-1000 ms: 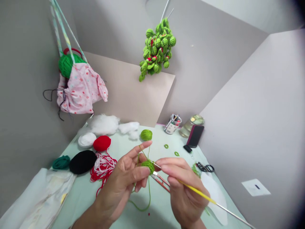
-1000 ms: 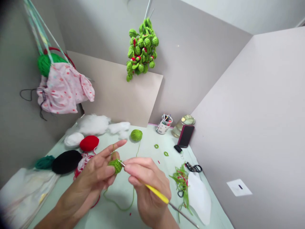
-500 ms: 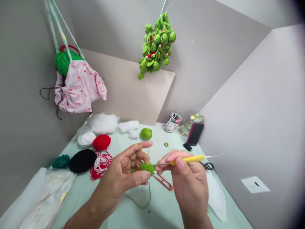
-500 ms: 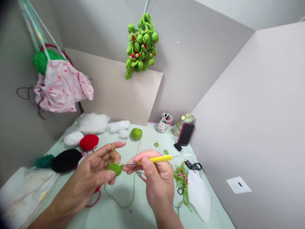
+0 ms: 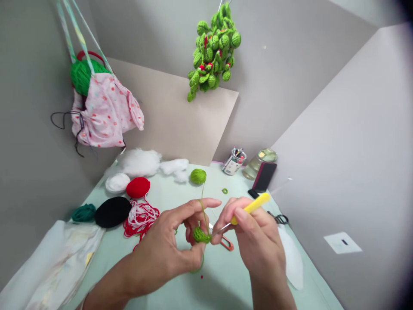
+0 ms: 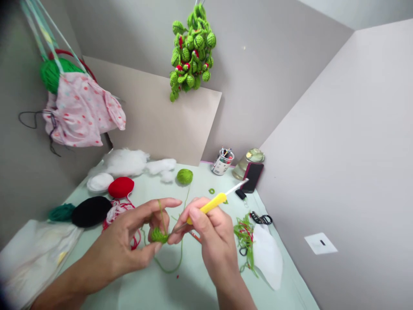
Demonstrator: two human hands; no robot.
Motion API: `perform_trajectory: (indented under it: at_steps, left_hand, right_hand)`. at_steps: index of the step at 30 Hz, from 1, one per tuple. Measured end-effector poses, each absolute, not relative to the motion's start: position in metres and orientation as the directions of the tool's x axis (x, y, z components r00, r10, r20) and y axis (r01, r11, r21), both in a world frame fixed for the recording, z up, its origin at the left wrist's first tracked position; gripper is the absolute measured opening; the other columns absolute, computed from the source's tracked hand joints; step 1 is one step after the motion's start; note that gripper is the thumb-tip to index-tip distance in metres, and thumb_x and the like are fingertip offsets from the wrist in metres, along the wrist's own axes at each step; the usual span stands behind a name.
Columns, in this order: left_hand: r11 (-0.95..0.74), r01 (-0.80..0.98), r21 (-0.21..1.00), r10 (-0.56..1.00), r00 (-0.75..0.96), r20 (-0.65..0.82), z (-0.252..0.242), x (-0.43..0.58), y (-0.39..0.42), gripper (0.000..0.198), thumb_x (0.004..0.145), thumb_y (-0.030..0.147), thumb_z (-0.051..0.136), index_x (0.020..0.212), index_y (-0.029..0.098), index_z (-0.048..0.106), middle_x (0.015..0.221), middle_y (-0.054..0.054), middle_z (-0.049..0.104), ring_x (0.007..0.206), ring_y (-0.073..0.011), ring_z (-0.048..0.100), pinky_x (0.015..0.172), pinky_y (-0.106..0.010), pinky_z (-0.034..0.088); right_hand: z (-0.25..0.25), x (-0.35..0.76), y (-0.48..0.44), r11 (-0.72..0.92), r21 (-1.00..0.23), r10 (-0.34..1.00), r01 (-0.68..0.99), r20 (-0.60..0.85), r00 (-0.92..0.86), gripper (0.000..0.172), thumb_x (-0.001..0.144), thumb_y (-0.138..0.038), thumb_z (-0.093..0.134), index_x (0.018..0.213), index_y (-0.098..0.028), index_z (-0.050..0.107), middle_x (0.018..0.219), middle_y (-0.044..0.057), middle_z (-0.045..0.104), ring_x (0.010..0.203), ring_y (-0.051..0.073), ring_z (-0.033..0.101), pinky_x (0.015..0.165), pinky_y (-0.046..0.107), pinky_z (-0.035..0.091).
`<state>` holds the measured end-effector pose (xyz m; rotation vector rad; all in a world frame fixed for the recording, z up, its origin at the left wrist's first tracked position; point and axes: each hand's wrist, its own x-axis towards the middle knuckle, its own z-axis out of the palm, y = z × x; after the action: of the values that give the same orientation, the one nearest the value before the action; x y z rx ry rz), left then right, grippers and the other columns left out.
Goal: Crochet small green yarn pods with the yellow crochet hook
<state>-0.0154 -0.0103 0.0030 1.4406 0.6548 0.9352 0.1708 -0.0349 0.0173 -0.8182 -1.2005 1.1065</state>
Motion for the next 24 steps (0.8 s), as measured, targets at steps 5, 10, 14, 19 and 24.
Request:
perform_trajectory:
  at_steps: [5,10,14,19,24]
  left_hand:
    - [0.070,-0.332,0.941,0.805,0.576,0.143,-0.004,-0.014,-0.007,0.064,0.078,0.008,0.076,0.136,0.036,0.076,0.086,0.001,0.068,0.080,-0.0166,0.059,0.082,-0.031,0.053]
    - [0.218,-0.542,0.812,0.873,0.479,0.086,-0.005,-0.007,-0.004,0.045,0.083,0.021,0.084,0.126,0.036,0.081,0.091,0.000,0.065,0.078,-0.0138,0.061,0.067,-0.024,0.050]
    - [0.240,-0.572,0.784,0.876,0.475,0.079,-0.003,-0.002,-0.006,0.040,0.085,0.028,0.085,0.124,0.032,0.082,0.093,-0.002,0.065,0.075,-0.0128,0.061,0.068,-0.025,0.051]
    - [0.294,-0.587,0.754,0.871,0.489,0.041,-0.007,0.002,-0.010,0.039,0.087,0.029,0.085,0.126,0.028,0.082,0.091,-0.003,0.068,0.072,-0.0122,0.062,0.072,-0.027,0.052]
    - [0.301,-0.632,0.714,0.871,0.487,0.063,-0.006,-0.002,-0.006,0.053,0.087,0.025,0.085,0.138,0.033,0.074,0.095,-0.001,0.066,0.072,-0.0113,0.065,0.067,-0.024,0.052]
  right_hand:
    - [0.021,0.171,-0.026,0.005,-0.907,0.978,-0.421,0.092,-0.185,0.033,0.100,-0.045,0.068,0.081,-0.018,0.065,0.065,0.000,0.070,0.046,0.015,0.069,0.048,0.024,0.057]
    - [0.009,0.161,-0.022,0.349,-0.866,0.924,-0.358,0.381,-0.021,0.020,0.099,-0.038,0.073,0.091,-0.021,0.078,0.081,0.001,0.074,0.054,0.011,0.068,0.052,0.024,0.058]
    - [-0.001,0.158,-0.023,0.599,-0.796,0.800,-0.084,0.594,0.085,0.013,0.101,-0.033,0.072,0.100,-0.026,0.083,0.086,0.003,0.074,0.075,0.016,0.071,0.066,0.029,0.062]
    - [-0.002,0.161,-0.023,0.641,-0.768,0.761,0.008,0.636,0.129,0.013,0.103,-0.029,0.069,0.103,-0.028,0.082,0.086,0.002,0.074,0.080,0.017,0.072,0.071,0.030,0.061]
    - [0.008,0.170,-0.022,0.639,-0.768,0.768,0.048,0.640,0.001,0.013,0.103,-0.031,0.069,0.104,-0.027,0.082,0.086,0.003,0.077,0.080,0.018,0.073,0.071,0.031,0.063]
